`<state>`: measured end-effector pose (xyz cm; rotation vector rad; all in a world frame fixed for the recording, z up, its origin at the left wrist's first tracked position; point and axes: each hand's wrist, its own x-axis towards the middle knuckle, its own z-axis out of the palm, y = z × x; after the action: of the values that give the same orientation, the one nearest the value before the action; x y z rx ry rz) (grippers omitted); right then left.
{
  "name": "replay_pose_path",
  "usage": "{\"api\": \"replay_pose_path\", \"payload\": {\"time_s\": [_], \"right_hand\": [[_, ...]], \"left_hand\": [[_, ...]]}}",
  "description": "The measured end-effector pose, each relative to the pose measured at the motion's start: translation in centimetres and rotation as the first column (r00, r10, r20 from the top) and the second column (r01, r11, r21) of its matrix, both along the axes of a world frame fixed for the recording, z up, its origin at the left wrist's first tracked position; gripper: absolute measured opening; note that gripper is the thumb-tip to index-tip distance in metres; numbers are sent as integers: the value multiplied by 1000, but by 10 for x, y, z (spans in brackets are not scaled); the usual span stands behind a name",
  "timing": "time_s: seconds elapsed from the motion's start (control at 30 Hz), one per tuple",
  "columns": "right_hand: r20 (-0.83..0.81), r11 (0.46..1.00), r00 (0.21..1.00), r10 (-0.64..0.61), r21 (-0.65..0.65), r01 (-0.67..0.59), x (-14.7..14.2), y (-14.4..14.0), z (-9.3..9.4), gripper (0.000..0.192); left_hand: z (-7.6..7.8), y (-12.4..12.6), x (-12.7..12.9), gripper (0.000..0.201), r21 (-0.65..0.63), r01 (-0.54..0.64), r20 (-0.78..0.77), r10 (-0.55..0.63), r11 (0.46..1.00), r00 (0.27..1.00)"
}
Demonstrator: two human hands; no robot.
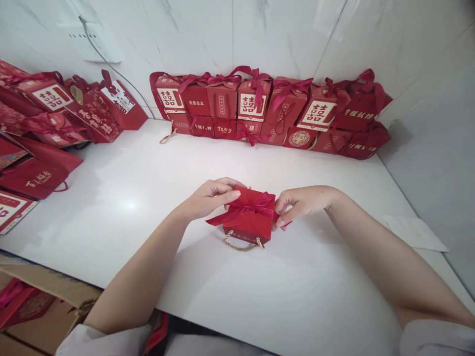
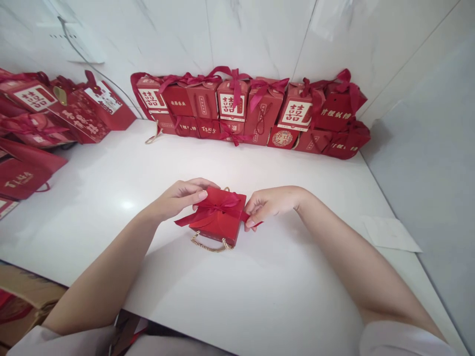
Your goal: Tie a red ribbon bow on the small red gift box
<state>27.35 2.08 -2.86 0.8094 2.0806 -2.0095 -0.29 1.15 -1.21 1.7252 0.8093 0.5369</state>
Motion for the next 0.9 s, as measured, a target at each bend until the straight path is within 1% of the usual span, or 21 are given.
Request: {"api": "replay_pose_path", "payload": {"time_s": [0.07, 0.1, 0.13, 0.17, 0.2, 0.23, 0.27, 0.3, 0.33, 0.37, 0.4, 0.43, 0.47, 0.5, 0.53, 0.57, 0.6, 0.67, 0.73, 0.8, 0.9], "right_hand": [[-17, 995, 998, -57, 86, 58, 0, 2, -3, 37], [-31, 979, 992, -121, 160, 125, 0, 4, -4, 36], [-48, 943, 976, -213, 253, 218, -1, 6, -6, 35], [-70, 872, 943, -326, 363, 328, -1, 7, -7, 32], [-106, 758, 889, -446, 483, 438, -2, 8, -8, 29], [-164, 603, 817, -553, 598, 528, -4, 8, -9, 27], [-246, 422, 740, -626, 691, 587, -6, 6, -8, 26], [-345, 240, 675, -652, 751, 615, -10, 3, -6, 25], [-446, 80, 637, -629, 778, 623, -14, -3, -4, 24], [-532, -38, 633, -562, 781, 623, -20, -10, 0, 22], [-582, -98, 665, -467, 782, 615, -27, -19, 3, 20], [-595, -119, 722, -354, 794, 596, -34, -29, 7, 17], [-564, -111, 792, -233, 824, 555, -42, -38, 9, 14], [-503, -92, 856, -116, 864, 495, -50, -48, 11, 12], [-430, -79, 903, -19, 901, 427, -57, -57, 11, 13], [-359, -74, 933, 35, 930, 360, -65, -65, 10, 16], [-293, -73, 955, 54, 952, 296, -71, -72, 7, 18], [-202, -77, 979, 32, 976, 204, -81, -81, 1, 22], [-170, -58, 985, 2, 984, 170, -86, -85, -3, 26], [-216, -6, 976, 7, 976, 216, -86, -86, -2, 29], [-407, 96, 912, 48, 911, 401, -79, -83, 11, 26]], "left_hand": [[-1, 1, -1, 37, -2, -22, 8, 22, 1000, 1000], [-1, 2, -2, 37, 4, -50, 15, 50, 999, 999], [-2, 3, -3, 36, 10, -87, 23, 86, 996, 996], [-2, 4, -4, 34, 13, -125, 32, 125, 992, 992], [-2, 4, -4, 32, 14, -161, 39, 160, 987, 986], [-1, 5, -5, 31, 12, -189, 46, 188, 982, 981], [-1, 5, -6, 31, 7, -204, 50, 203, 979, 978], [-1, 5, -6, 32, 0, -209, 52, 208, 978, 977], [-1, 5, -7, 33, -5, -209, 53, 209, 978, 976], [0, 5, -7, 33, -5, -209, 52, 209, 978, 977], [0, 4, -7, 34, -2, -209, 50, 208, 978, 977], [0, 4, -6, 35, 3, -209, 48, 208, 978, 977], [1, 4, -6, 36, 12, -209, 45, 208, 978, 977], [1, 3, -6, 37, 21, -208, 42, 207, 978, 977], [1, 3, -5, 38, 28, -208, 39, 207, 978, 978], [2, 3, -5, 39, 32, -208, 36, 207, 978, 978], [2, 3, -5, 38, 35, -210, 31, 209, 977, 977], [2, 3, -4, 37, 54, -216, 16, 215, 975, 976], [3, 2, -3, 37, 95, -218, -4, 219, 971, 976], [3, 0, -2, 36, 132, -212, -20, 216, 968, 976], [5, -2, -1, 29, 176, -193, -44, 203, 965, 978]]}}
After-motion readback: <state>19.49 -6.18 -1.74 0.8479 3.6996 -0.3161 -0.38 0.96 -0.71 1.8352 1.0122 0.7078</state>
